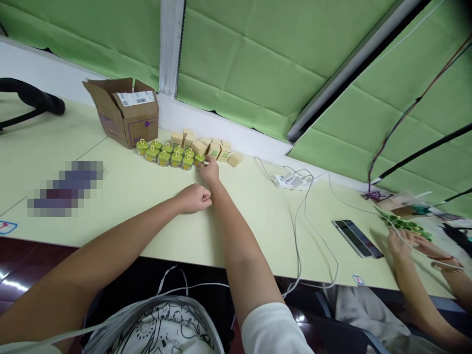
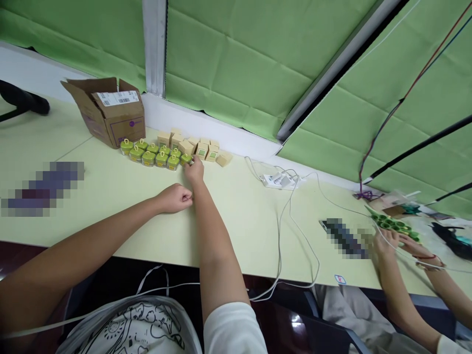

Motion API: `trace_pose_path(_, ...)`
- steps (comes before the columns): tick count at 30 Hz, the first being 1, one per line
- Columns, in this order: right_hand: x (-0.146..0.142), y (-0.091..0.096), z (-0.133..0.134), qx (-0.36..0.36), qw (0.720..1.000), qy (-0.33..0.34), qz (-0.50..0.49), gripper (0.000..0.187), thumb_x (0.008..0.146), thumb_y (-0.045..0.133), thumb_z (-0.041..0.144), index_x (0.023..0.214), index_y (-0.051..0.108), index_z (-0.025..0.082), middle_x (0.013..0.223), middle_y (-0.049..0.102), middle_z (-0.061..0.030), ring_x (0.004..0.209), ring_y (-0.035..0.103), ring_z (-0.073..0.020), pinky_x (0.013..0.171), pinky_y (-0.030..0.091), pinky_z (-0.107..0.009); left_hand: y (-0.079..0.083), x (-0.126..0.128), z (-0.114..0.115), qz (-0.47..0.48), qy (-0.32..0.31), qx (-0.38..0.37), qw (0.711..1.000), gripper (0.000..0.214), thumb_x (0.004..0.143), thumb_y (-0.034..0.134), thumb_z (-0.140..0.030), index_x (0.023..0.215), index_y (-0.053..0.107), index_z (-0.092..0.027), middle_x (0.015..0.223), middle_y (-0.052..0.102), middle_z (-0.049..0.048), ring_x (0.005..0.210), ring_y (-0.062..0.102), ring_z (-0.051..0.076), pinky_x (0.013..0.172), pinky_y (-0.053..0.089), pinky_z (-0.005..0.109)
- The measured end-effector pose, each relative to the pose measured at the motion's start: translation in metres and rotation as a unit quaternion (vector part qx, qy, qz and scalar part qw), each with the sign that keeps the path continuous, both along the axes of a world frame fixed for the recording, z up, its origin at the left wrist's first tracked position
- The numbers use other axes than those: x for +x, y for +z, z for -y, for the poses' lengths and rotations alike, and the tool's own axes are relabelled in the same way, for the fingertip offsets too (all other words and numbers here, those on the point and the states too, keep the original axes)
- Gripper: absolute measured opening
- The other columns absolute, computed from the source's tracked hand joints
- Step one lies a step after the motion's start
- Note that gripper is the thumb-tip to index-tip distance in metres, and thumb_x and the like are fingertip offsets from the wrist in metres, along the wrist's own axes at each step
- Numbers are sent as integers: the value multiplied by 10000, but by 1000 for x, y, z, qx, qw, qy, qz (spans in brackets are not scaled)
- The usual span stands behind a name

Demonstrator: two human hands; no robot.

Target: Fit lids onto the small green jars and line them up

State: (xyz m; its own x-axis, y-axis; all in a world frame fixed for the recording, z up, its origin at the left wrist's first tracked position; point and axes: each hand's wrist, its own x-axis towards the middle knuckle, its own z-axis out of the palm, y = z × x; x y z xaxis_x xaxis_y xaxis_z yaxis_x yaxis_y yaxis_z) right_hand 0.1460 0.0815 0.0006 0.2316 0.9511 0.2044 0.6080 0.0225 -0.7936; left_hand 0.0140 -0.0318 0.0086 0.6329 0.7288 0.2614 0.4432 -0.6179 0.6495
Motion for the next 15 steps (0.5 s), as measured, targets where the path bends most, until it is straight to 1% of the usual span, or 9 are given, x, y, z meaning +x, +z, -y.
trace_pose_path(5,-2,-5,-3,-5,999,-26,-45,488,925,606,205,1407,537,195,1374,661,-134,1087,714,-213,1055,523,-371,3,2,4,6,-8,-4,1000,348,733,591,-240,546,298,-220,494,336,-43,519,254,131,556,184,350)
trace_pose_path(8,3,-5,1,-7,998,-29,-58,465,936,572,196,1400,539,188,1370,669,-126,1134,702,-207,1080,512,-363,5,1,6,13,-17,-4,1000,376,748,603,-239,547,285,-216,491,310,-47,521,239,127,554,184,350)
trace_pose_path(11,11,-4,5,-6,998,-27,-57,470,921,537,157,1390,550,180,1351,685,-121,1179,689,-205,1113,493,-363,13,0,11,29,-38,-23,999,420,779,626,-270,554,276,-210,500,283,-53,523,227,118,544,191,339)
trace_pose_path(13,17,-4,7,-11,998,-25,-62,471,912,519,148,1380,558,178,1339,696,-113,1221,673,-206,1132,482,-368,26,2,21,52,-79,-79,992,420,805,647,-324,565,321,-211,519,326,-53,521,268,113,532,231,320)
trace_pose_path(14,20,-4,7,-14,997,-22,-68,472,909,515,150,1378,559,179,1342,697,-110,1238,666,-207,1134,482,-372,33,4,31,71,-112,-121,984,391,818,654,-354,581,378,-211,545,386,-46,528,321,114,528,273,308)
trace_pose_path(15,23,-4,6,-21,997,-16,-78,477,907,516,152,1381,557,181,1354,695,-110,1249,662,-210,1130,488,-379,41,8,43,88,-169,-167,967,342,829,656,-380,609,454,-212,580,461,-33,544,401,121,535,334,300)
